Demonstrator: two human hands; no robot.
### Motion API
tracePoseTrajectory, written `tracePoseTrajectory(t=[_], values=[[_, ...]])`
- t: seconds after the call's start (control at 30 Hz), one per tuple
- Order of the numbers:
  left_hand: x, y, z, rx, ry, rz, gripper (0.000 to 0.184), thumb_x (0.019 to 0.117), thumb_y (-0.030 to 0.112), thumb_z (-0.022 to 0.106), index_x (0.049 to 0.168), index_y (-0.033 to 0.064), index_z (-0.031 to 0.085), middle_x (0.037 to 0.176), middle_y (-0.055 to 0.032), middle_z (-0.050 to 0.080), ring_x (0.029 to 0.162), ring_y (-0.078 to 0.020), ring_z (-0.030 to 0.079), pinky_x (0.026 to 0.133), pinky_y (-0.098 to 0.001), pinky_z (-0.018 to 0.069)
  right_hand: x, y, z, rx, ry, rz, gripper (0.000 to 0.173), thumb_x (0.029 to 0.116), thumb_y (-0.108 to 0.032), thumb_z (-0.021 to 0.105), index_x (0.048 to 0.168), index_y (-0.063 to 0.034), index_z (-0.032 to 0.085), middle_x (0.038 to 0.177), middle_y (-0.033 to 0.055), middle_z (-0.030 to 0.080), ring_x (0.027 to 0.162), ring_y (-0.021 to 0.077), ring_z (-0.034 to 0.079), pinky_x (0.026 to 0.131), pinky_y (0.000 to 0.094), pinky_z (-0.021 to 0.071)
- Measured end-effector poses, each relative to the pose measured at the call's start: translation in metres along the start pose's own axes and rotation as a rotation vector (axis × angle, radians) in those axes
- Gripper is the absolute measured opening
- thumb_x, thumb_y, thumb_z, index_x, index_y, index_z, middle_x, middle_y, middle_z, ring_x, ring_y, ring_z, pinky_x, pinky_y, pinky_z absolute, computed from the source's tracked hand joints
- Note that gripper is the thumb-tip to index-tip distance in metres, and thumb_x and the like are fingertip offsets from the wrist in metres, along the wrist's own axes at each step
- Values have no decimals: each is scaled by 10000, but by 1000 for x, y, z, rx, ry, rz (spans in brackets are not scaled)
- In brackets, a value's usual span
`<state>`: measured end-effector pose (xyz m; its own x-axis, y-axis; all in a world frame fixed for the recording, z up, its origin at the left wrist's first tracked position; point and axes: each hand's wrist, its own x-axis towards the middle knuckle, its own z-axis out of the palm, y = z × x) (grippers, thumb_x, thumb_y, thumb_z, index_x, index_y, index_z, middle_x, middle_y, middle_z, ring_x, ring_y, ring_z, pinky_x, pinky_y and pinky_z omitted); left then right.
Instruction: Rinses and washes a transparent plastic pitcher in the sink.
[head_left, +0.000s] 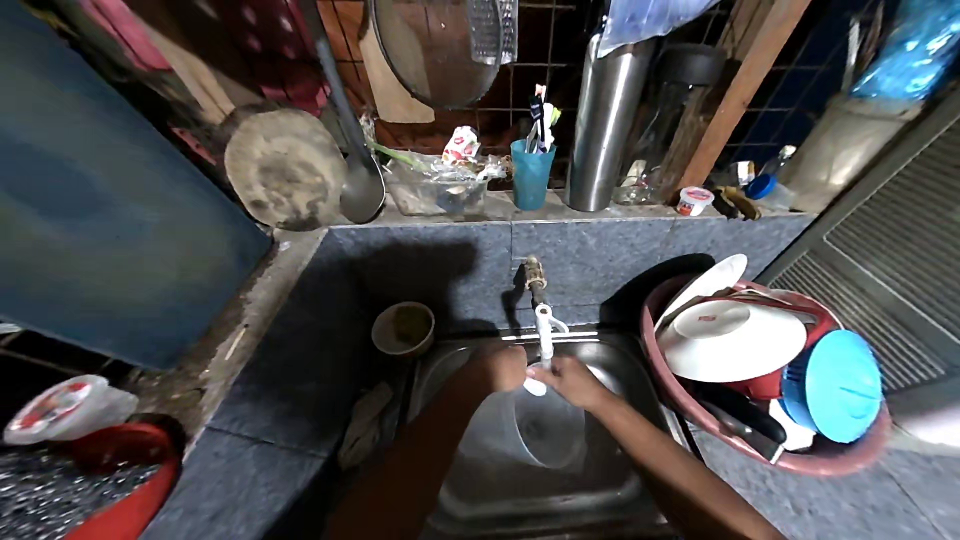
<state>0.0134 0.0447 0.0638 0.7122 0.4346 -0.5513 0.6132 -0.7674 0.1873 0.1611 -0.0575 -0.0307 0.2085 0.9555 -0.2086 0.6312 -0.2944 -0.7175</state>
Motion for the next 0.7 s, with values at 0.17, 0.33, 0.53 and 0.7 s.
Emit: tracePoseTrajectory(t=[0.17, 0.33, 0.53, 0.7], values=[[-7, -36, 11, -179, 189, -124, 345, 1060, 208, 459, 1241, -10, 655, 1276, -250, 637, 1241, -408, 591, 1016, -615, 458, 24, 24, 16, 248, -5, 77, 327, 1069, -228, 507, 1242, -3, 669, 1174, 167, 693, 1090, 230, 661, 1007, 443, 512], [-3, -55, 17, -316, 300, -168, 378, 1092, 209, 414, 1327, -6, 618, 1350, -252, 604, 1306, -398, 554, 1092, -590, 415, 3, 31, 42, 682, -72, 216, 461, 1096, -343, 473, 1375, 15, 553, 1269, 141, 667, 1144, 177, 655, 1013, 368, 527], [23, -52, 35, -728, 475, 73, 464, 1104, 353, 439, 1400, 23, 577, 1326, -218, 626, 1232, -315, 608, 1084, -493, 451, -12, 40, 54, 972, 36, 462, 604, 1110, -509, 273, 1296, -12, 562, 814, 91, 658, 628, 173, 628, 624, 346, 564], [46, -6, 91, -628, 520, 82, 744, 1047, 543, 443, 1625, 104, 275, 1684, -153, 241, 1557, -311, 227, 1247, -557, 203, -25, 49, 53, 1316, 156, 526, 558, 1098, -529, 272, 1246, -70, 551, 754, 70, 619, 575, 168, 596, 561, 325, 546]])
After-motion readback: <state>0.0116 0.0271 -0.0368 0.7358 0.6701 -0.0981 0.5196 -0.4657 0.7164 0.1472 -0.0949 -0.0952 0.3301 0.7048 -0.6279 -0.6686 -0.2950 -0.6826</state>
